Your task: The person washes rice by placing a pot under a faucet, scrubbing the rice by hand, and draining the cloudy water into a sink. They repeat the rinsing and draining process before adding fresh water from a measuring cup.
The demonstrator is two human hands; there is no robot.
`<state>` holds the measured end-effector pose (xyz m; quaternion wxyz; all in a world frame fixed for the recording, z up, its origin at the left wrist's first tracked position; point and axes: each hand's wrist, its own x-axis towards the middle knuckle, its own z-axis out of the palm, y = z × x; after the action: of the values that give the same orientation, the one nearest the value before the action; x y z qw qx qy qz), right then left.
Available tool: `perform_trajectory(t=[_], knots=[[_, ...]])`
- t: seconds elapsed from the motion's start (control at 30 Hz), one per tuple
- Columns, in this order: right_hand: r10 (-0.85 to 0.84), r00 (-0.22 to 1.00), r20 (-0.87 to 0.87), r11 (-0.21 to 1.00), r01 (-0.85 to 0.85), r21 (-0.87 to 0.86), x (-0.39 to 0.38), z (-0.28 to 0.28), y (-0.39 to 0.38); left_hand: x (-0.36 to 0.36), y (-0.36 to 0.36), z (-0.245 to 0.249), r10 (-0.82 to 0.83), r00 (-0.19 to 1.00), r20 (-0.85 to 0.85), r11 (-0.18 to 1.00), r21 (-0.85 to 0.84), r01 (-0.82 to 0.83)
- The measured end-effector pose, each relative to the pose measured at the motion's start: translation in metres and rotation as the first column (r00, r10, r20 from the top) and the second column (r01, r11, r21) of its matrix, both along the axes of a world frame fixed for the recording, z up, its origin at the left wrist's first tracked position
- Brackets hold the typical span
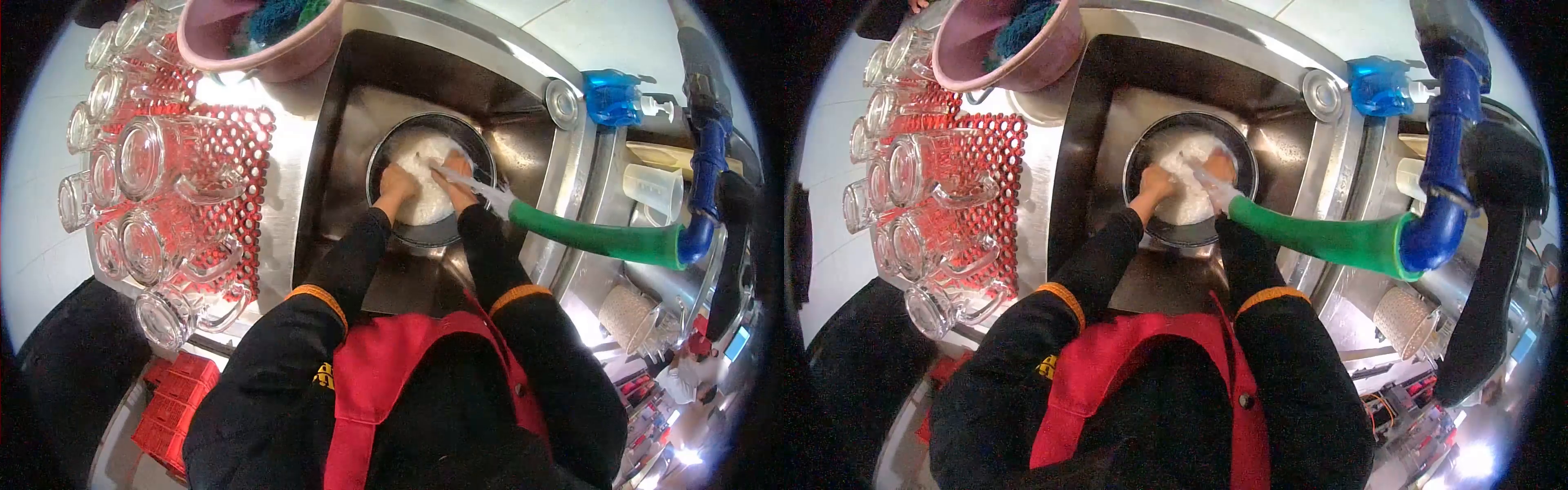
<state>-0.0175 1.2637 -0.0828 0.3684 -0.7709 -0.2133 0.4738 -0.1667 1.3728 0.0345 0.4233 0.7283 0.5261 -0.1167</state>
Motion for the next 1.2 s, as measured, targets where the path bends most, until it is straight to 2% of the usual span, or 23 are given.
perform_trajectory(t=[0.07,0.1,0.13,0.17,0.2,0.3,0.4,0.47,0.53,0.57,0.6,0.67,0.7,0.73,0.8,0.83,0.87,0.97,1.03,1.07,1.13,1.17,1.2], knots=[[-0.185,0.950,-0.252,0.947,0.241,0.213,-0.013,-0.001,-0.039,0.000,-0.010,-0.051,0.055,0.998,-0.021,0.970,-0.235,-0.058],[-0.007,0.986,0.168,0.980,-0.026,0.197,-0.028,0.008,-0.035,0.002,-0.007,-0.030,0.056,0.998,-0.020,0.970,-0.237,-0.060],[-0.007,0.986,0.168,0.980,-0.026,0.196,-0.034,0.019,-0.029,0.004,-0.004,-0.008,0.252,0.966,-0.054,0.907,-0.334,-0.255],[-0.166,0.972,-0.169,0.983,0.176,0.045,-0.037,0.023,-0.025,0.005,-0.001,0.009,0.431,0.896,-0.104,0.799,-0.417,-0.433],[-0.351,0.819,-0.454,0.936,0.311,-0.163,-0.042,0.033,-0.020,0.006,-0.004,-0.004,0.430,0.897,-0.103,0.800,-0.417,-0.432],[-0.251,0.807,-0.535,0.951,0.308,0.019,-0.050,0.052,-0.019,0.010,-0.009,-0.033,0.621,0.778,-0.093,0.637,-0.519,-0.570],[-0.145,0.587,-0.797,0.877,0.450,0.172,-0.040,0.029,-0.016,0.012,0.001,-0.013,0.596,0.803,0.005,0.706,-0.479,-0.522],[-0.089,0.504,-0.859,0.840,0.501,0.207,-0.039,0.034,-0.014,0.016,0.010,-0.013,0.422,0.906,-0.004,0.838,-0.381,-0.392],[-0.298,0.621,-0.725,0.807,0.569,0.156,-0.037,0.066,-0.003,0.015,0.017,0.018,0.393,0.919,0.045,0.887,-0.283,-0.365],[-0.122,0.775,-0.620,0.865,0.389,0.316,-0.035,0.070,0.003,0.014,0.018,0.030,0.359,0.930,0.084,0.922,-0.186,-0.339],[-0.119,0.777,-0.618,0.866,0.386,0.318,-0.031,0.065,0.011,0.012,0.021,0.021,0.361,0.928,0.087,0.921,-0.186,-0.341],[0.063,0.998,0.016,0.991,-0.060,-0.122,-0.021,0.051,0.029,0.007,0.031,0.001,0.320,0.947,0.035,0.893,-0.346,-0.289],[0.512,0.830,0.220,0.858,-0.502,-0.104,-0.020,0.074,0.050,0.003,0.025,0.004,0.409,0.889,0.205,0.896,-0.273,-0.349],[0.507,0.831,0.230,0.861,-0.497,-0.103,-0.025,0.099,0.065,0.001,0.023,0.006,0.403,0.889,0.216,0.900,-0.270,-0.343],[0.593,0.485,0.643,0.796,-0.471,-0.379,-0.031,0.136,0.083,0.002,0.034,0.029,0.333,0.916,0.222,0.918,-0.298,-0.262],[0.561,0.484,0.672,0.821,-0.428,-0.377,-0.025,0.135,0.080,0.002,0.038,0.006,0.327,0.921,0.213,0.914,-0.320,-0.250],[0.500,0.674,0.544,0.866,-0.404,-0.295,-0.016,0.150,0.083,0.002,0.041,-0.021,0.322,0.925,0.204,0.908,-0.342,-0.241],[0.441,0.633,0.637,0.890,-0.403,-0.216,0.000,0.134,0.076,0.009,0.048,-0.042,0.449,0.850,0.276,0.835,-0.468,-0.289],[0.462,0.611,0.643,0.884,-0.372,-0.281,-0.006,0.147,0.076,0.000,0.055,-0.127,0.597,0.748,0.289,0.730,-0.583,-0.357],[0.457,0.608,0.649,0.886,-0.372,-0.276,-0.011,0.146,0.075,0.002,0.055,-0.106,0.595,0.746,0.297,0.734,-0.579,-0.355],[0.360,0.711,0.604,0.893,-0.075,-0.444,-0.022,0.137,0.071,0.002,0.048,-0.039,0.161,0.981,0.112,0.931,-0.347,-0.113],[0.346,0.791,0.505,0.877,-0.081,-0.474,-0.031,0.148,0.067,-0.004,0.040,-0.091,0.238,0.958,0.158,0.906,-0.392,-0.161],[0.231,0.844,0.484,0.960,-0.116,-0.256,-0.032,0.092,0.047,-0.002,0.037,-0.088,0.244,0.957,0.157,0.905,-0.392,-0.167]])
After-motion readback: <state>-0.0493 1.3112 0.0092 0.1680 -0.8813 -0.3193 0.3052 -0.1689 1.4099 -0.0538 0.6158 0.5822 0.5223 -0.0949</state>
